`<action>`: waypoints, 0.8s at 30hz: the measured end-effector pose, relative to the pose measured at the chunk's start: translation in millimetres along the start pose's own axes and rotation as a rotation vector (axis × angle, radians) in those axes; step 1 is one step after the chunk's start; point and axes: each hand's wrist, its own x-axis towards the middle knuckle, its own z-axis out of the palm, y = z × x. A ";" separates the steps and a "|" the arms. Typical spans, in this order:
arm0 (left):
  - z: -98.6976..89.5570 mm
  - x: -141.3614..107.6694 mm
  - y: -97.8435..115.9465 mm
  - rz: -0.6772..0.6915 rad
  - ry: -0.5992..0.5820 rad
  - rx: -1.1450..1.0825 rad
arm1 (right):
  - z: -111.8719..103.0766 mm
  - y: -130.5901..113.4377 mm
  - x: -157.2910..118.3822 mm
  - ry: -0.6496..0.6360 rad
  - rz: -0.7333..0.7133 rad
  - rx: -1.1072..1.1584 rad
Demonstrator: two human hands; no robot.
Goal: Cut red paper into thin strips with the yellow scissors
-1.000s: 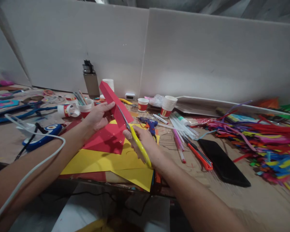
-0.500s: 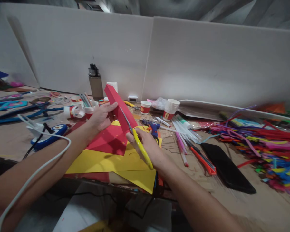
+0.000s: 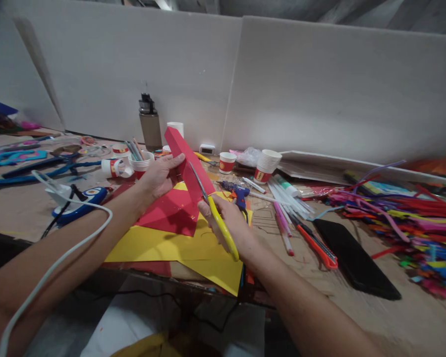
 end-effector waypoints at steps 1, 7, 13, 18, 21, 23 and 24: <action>0.1 0.0 0.0 -0.003 0.001 0.001 | 0.1 0.7 0.0 -0.006 -0.002 0.009; 0.6 -0.9 0.4 -0.006 -0.004 0.002 | 1.4 3.9 0.8 0.001 -0.001 0.022; 0.0 0.0 -0.5 -0.005 -0.005 0.030 | 1.6 3.6 -0.4 0.008 0.000 0.037; -1.5 2.5 -0.5 0.047 0.061 -0.022 | -1.1 0.3 -0.8 -0.045 0.007 0.026; -2.8 3.3 1.2 0.065 0.062 -0.031 | -2.3 -0.9 -0.3 -0.045 -0.018 -0.032; -3.0 3.2 2.2 0.058 0.062 -0.022 | -2.6 -1.1 -0.2 -0.038 -0.037 -0.068; -3.0 3.1 2.4 0.052 0.063 -0.015 | -2.7 -1.1 -0.3 -0.030 -0.046 -0.083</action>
